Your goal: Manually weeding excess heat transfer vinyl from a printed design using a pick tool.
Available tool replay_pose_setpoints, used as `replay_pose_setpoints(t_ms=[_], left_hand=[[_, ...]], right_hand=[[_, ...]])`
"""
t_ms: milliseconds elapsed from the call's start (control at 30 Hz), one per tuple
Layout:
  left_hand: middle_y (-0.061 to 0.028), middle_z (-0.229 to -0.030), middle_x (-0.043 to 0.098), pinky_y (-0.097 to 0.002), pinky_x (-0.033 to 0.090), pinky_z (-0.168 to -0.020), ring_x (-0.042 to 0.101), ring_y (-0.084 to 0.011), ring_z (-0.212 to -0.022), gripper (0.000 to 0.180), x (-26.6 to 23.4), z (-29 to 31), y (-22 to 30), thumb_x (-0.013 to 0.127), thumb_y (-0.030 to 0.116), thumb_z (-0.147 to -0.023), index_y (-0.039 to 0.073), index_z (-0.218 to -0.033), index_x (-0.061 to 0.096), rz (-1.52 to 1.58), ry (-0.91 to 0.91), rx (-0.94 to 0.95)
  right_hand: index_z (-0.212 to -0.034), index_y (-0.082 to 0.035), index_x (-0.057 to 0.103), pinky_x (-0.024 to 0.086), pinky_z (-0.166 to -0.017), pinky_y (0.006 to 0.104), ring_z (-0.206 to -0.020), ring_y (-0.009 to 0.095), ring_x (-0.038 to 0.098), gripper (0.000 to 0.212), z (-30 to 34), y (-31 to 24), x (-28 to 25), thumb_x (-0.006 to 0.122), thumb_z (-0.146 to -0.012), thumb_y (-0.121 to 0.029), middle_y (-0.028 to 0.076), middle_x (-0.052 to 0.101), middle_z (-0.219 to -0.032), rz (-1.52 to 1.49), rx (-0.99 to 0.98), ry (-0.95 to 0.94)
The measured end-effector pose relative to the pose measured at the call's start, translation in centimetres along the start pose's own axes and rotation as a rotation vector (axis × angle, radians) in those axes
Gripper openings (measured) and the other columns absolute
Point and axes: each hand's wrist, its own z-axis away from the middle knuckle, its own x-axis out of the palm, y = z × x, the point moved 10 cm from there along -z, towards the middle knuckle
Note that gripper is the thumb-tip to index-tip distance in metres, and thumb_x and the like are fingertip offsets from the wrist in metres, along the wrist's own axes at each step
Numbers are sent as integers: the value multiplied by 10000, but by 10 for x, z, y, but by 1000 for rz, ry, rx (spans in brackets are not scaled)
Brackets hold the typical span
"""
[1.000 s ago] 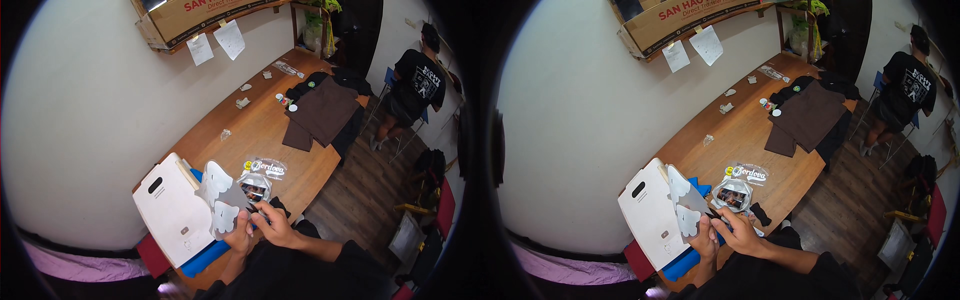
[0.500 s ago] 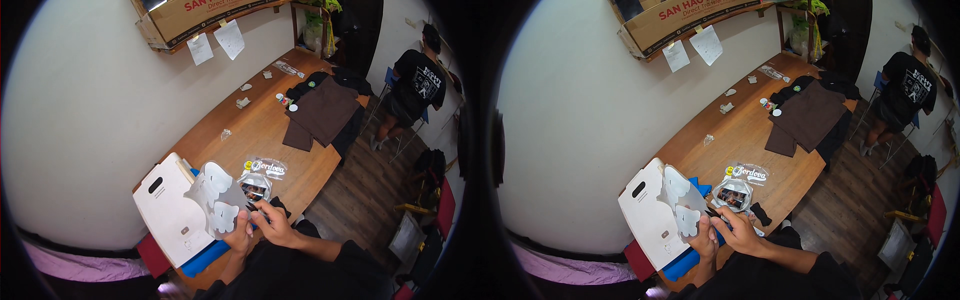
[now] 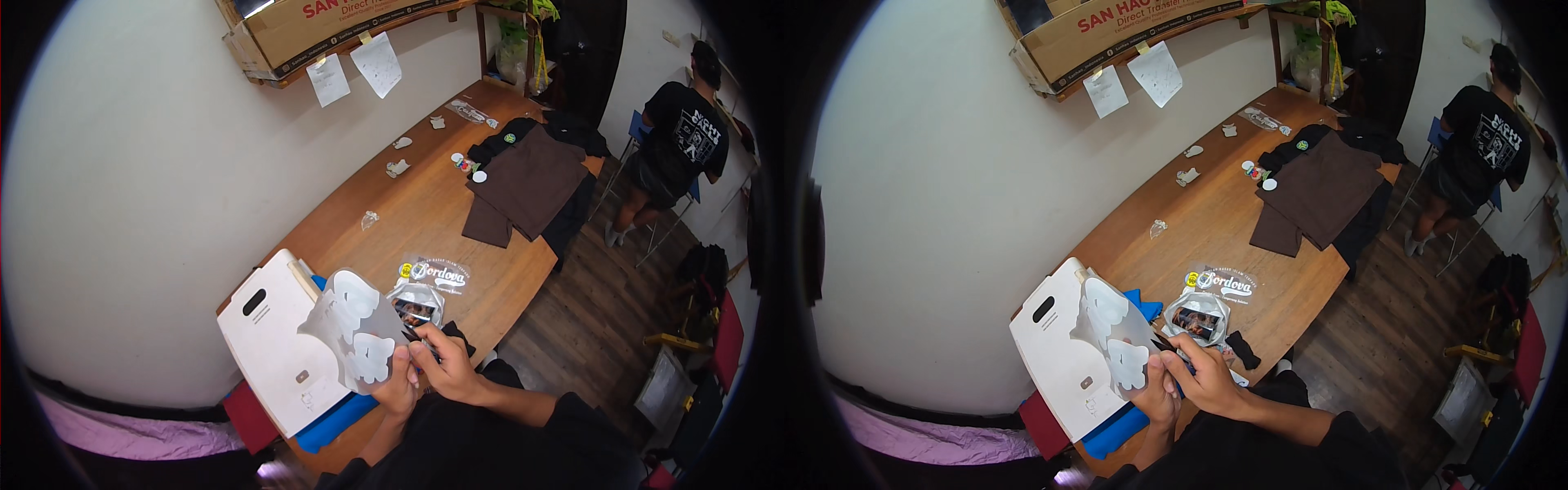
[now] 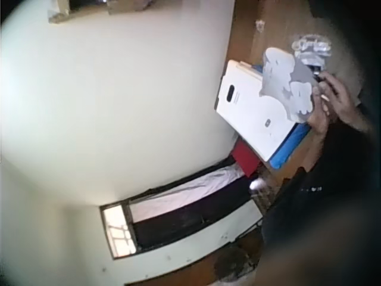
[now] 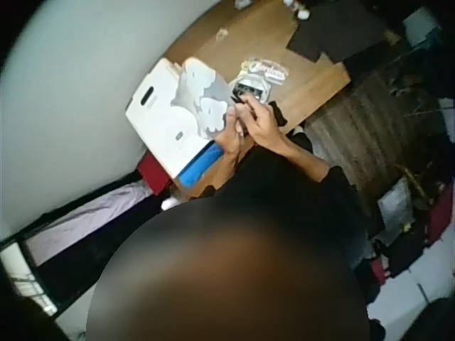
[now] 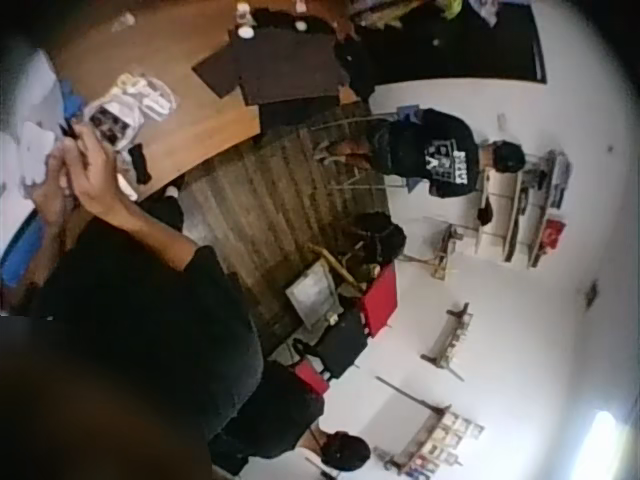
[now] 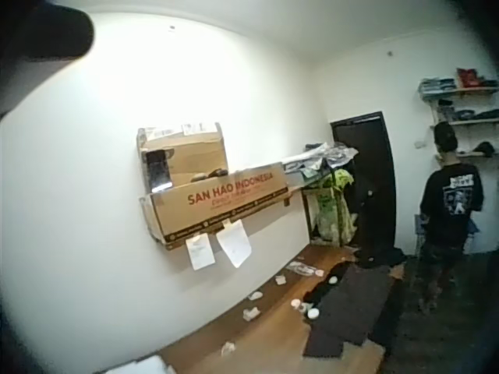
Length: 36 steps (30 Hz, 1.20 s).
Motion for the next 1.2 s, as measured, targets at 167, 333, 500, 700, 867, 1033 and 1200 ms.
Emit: replay_pose_setpoints(t_ms=[167, 333, 500, 700, 867, 1033, 1200], left_hand=[[-40, -682, 497, -190, 338, -407, 406, -65, -459, 464, 5, 2, -3, 536, -58, -840, -10, -1250, 324, 79, 5, -4], [-3, -691, 444, -179, 310, -435, 355, -36, -474, 522, 9, 9, -2, 478, 33, -915, 50, -1372, 227, -43, 4, -44], [-11, -676, 451, -189, 331, -432, 381, -50, -483, 519, 16, 6, -2, 490, 21, -901, 52, -1349, 229, 77, -75, 19], [-8, -656, 450, -194, 346, -426, 402, -63, -484, 515, 13, 5, -7, 503, 16, -891, 63, -1327, 233, 148, -54, 22], [-6, -652, 450, -196, 349, -428, 402, -64, -482, 526, 9, 7, -7, 506, 24, -893, 67, -1334, 222, 118, -13, 1], [-15, -662, 471, -201, 353, -430, 415, -69, -483, 504, 12, 5, -6, 515, 10, -884, 57, -1314, 256, 180, -107, 54], [-34, -715, 497, -194, 342, -422, 402, -61, -475, 499, 11, 8, -10, 522, 9, -882, 44, -1316, 277, 41, -91, 13]], right_hand=[[-980, 24, 515, 425, -522, 228, -591, 80, 569, 149, 2, 5, 1, 505, -901, -101, 71, 566, -644, -10, 46, 3], [-973, 25, 512, 409, -503, 212, -561, 56, 544, 135, 2, 7, 2, 490, -908, -91, 53, 559, -631, -30, 40, 1], [-971, 26, 507, 405, -496, 210, -563, 50, 538, 129, 1, 3, 3, 487, -908, -84, 46, 550, -627, -50, 51, -9], [-967, 27, 506, 408, -495, 212, -565, 47, 532, 129, -2, 0, 3, 487, -907, -86, 47, 544, -625, -79, 71, -10], [-957, 23, 511, 414, -497, 219, -564, 59, 546, 126, -2, 2, 2, 490, -906, -90, 54, 550, -624, -69, 84, -6], [-954, 17, 516, 408, -483, 223, -541, 56, 532, 126, -4, -5, -2, 491, -905, -96, 47, 550, -599, -42, 58, 22], [-958, 17, 508, 410, -479, 245, -538, 100, 555, 149, -8, -3, -7, 500, -905, -122, 79, 549, -597, -56, 71, 15]])
